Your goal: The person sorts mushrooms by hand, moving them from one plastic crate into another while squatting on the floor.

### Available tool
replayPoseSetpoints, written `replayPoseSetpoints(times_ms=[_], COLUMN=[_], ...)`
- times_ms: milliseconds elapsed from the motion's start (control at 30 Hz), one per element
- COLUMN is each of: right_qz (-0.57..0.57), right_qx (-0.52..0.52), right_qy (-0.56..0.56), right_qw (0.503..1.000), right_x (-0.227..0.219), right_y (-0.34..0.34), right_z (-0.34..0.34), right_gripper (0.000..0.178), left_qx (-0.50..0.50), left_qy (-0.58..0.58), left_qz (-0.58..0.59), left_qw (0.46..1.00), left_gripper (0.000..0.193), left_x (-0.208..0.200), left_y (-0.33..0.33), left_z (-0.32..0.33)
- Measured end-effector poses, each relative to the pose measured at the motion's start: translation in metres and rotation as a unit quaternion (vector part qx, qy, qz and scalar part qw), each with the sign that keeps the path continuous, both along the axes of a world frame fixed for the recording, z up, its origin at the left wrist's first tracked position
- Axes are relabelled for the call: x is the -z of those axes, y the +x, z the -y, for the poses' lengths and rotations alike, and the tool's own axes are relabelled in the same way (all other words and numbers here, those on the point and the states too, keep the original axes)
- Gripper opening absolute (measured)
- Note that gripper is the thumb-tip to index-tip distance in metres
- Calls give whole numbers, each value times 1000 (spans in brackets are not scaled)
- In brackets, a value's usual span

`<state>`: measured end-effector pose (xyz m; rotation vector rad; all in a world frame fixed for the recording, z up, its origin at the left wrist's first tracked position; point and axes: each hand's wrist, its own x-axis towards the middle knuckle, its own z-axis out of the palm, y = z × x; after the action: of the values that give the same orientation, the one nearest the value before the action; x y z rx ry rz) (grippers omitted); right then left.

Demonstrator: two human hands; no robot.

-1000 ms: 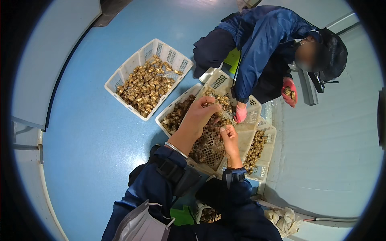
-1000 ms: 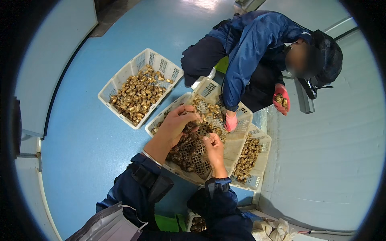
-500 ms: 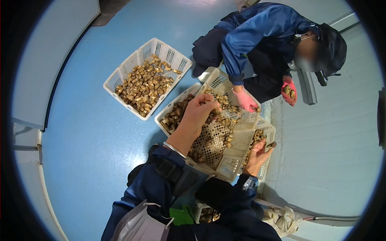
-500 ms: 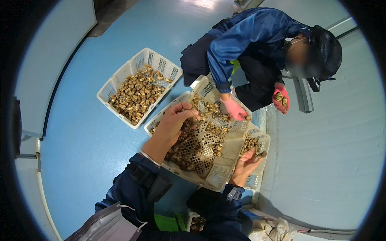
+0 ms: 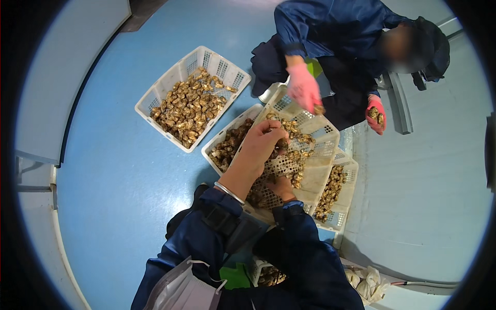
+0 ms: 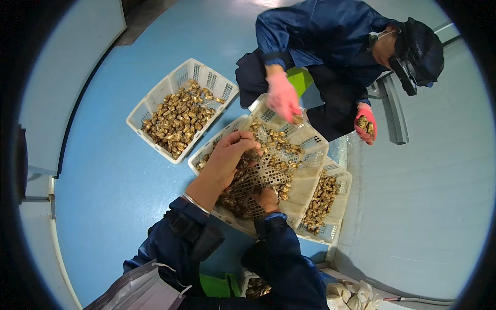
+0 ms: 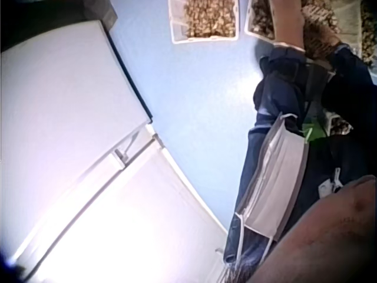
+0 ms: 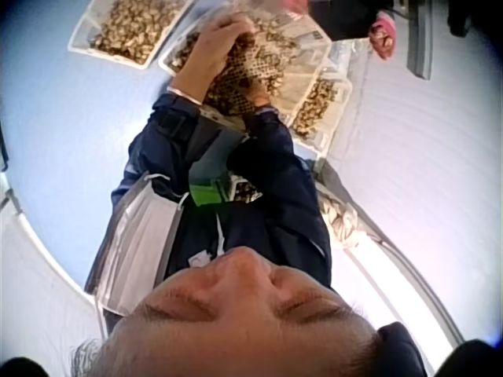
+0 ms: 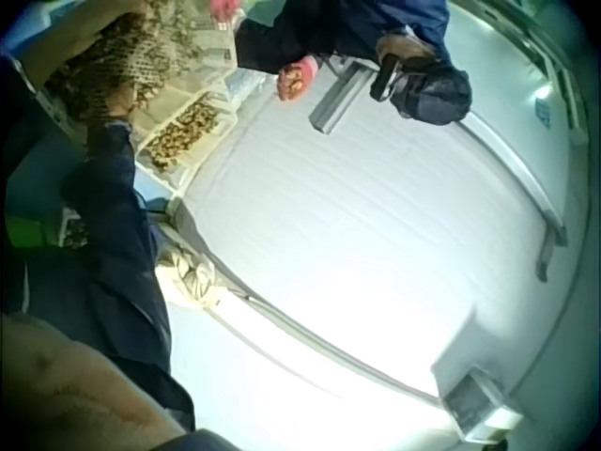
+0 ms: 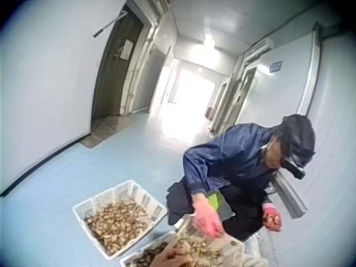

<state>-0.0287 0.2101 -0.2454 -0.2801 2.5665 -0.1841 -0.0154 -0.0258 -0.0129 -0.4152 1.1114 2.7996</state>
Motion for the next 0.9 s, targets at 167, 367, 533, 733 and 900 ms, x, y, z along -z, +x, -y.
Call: replayPoseSetpoints(times_ms=[167,367,533,733,900], right_qz=[100,172,114,106,92], right_qx=[161,295,203,179,182], right_qy=[-333,-567,-555,-593,-627], right_qw=[923,750,799,778,752], right_x=[-28,-103,-158,-196,-195], right_y=[6,18,20,21,24], right_z=[-17,-7,17,36,31], right_gripper=[26,22,5,19,32], left_qx=[0,10,26,-31,100], left_qy=[-13,-103,-500,-533,-515], left_qz=[0,-4,-74,-139,-61], left_qw=[1000,995,862,834,849], left_gripper=[5,8,30,30,37], left_x=[0,11,-10,11,-1], left_y=[-3,-5,12,8,4], left_z=[-1,-3,5,-10,-8])
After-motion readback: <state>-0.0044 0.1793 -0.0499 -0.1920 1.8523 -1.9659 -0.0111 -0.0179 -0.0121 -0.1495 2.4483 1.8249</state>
